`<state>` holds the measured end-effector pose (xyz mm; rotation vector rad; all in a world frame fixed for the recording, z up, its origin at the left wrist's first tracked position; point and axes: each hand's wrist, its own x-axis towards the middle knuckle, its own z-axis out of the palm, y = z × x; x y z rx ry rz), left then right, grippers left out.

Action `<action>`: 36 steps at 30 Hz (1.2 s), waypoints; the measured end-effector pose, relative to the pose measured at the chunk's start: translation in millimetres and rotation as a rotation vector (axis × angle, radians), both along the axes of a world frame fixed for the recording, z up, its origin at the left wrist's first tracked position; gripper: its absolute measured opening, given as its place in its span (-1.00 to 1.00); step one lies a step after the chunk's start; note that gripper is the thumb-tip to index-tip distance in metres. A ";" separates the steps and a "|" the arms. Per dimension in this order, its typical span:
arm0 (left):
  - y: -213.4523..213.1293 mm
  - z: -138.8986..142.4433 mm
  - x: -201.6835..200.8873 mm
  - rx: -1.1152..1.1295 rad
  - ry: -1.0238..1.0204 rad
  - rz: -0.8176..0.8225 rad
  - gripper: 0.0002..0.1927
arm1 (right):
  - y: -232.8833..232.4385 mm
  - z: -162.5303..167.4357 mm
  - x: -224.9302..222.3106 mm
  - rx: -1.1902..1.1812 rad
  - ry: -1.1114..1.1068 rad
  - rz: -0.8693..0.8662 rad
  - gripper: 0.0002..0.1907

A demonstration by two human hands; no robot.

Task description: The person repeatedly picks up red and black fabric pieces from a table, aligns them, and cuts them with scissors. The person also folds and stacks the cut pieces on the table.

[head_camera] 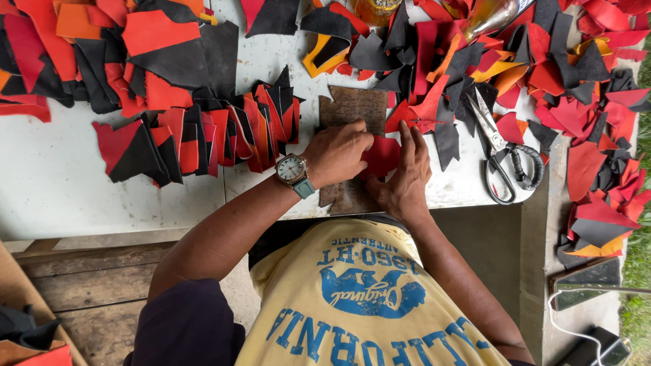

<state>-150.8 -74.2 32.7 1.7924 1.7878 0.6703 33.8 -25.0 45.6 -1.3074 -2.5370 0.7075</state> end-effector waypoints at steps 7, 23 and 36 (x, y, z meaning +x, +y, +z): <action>3.2 -8.2 -8.0 0.022 -0.012 -0.024 -0.81 | 10.0 -0.5 -15.5 -0.035 -0.039 -0.036 0.24; 21.1 -2.8 -4.1 0.040 -0.053 -0.117 -0.91 | 132.5 37.9 164.7 0.249 -0.228 -0.277 -0.66; 93.3 0.6 60.9 0.141 0.390 -0.410 -0.89 | 156.9 30.3 221.2 0.200 -0.459 -0.244 -0.36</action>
